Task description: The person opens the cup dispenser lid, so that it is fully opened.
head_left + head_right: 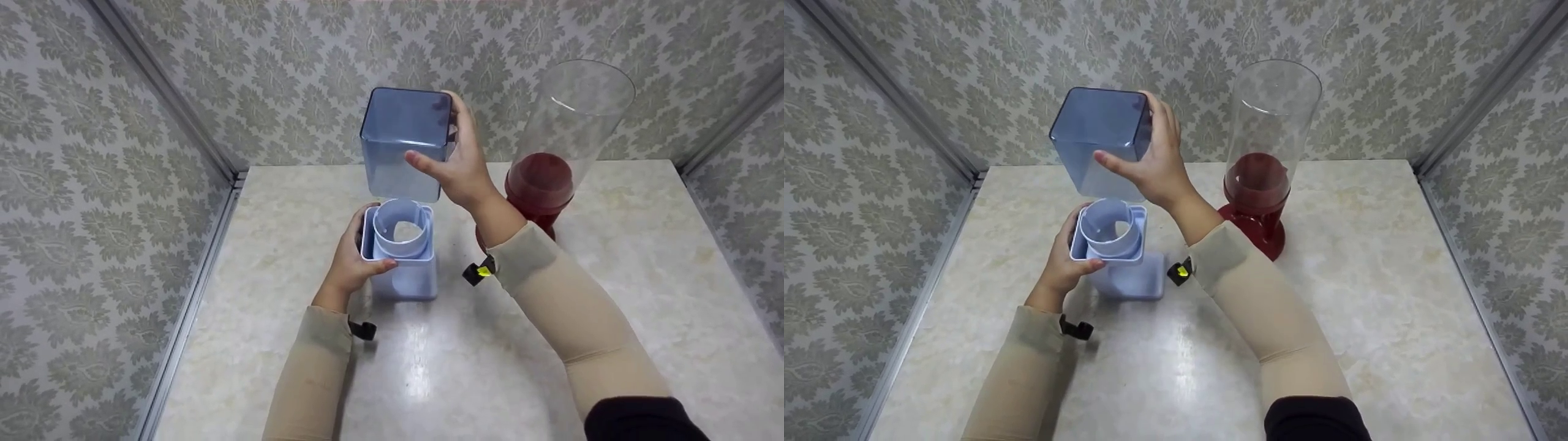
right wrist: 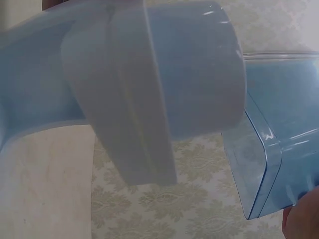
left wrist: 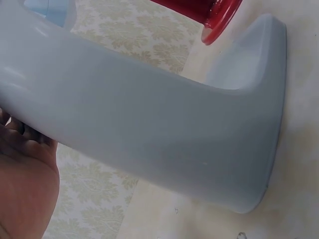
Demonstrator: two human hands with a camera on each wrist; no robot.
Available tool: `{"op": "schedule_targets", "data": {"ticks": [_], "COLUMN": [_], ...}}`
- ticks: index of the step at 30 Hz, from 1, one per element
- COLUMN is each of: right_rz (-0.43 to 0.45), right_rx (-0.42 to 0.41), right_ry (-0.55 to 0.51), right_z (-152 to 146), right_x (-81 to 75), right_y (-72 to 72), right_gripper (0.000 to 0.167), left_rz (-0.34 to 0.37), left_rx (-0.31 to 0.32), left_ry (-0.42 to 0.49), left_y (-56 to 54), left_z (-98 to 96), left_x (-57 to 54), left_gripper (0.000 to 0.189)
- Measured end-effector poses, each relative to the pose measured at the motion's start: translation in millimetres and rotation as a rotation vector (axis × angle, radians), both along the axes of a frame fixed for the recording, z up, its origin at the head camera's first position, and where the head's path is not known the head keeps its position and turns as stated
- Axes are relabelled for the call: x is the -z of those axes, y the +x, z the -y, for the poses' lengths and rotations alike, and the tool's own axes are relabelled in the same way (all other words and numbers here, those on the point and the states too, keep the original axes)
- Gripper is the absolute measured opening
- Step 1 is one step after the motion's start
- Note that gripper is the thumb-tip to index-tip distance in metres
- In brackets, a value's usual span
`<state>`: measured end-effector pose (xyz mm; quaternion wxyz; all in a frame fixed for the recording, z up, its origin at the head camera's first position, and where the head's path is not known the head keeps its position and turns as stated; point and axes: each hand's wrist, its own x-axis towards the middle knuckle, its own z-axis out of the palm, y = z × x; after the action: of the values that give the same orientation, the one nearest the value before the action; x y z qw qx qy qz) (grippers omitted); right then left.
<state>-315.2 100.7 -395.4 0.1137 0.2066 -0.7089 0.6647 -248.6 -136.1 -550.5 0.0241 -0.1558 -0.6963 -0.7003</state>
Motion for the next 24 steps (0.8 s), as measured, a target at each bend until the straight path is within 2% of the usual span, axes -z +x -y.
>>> {"op": "schedule_targets", "data": {"ticks": [5,9,15,20,24], "right_rz": [0.097,0.153,0.188,0.236,0.260], "right_rx": [0.026,0.057,0.051,0.000,0.001], "right_ry": [-0.001,0.033,0.095,0.113,0.174], "right_z": [-6,-10,-12,-9,-10], "right_x": [11.9,22.7,44.3,64.5,76.9], "right_y": [-16.9,-27.8,-40.8,-47.8,-51.6], "right_gripper": [0.119,0.111,0.111,0.114,0.118], "left_rz": [-0.007,-0.017,-0.037,-0.055,-0.051], "left_rx": [0.013,0.016,0.000,-0.010,-0.010], "left_ry": [0.042,0.040,0.037,0.043,0.043], "left_y": [-2.5,-3.0,-1.0,0.6,-0.5], "left_z": [-3.0,-4.4,-2.3,-0.6,-2.0], "left_x": [1.2,2.8,3.1,6.3,6.9], "left_gripper": [0.146,0.148,0.149,0.151,0.152]}}
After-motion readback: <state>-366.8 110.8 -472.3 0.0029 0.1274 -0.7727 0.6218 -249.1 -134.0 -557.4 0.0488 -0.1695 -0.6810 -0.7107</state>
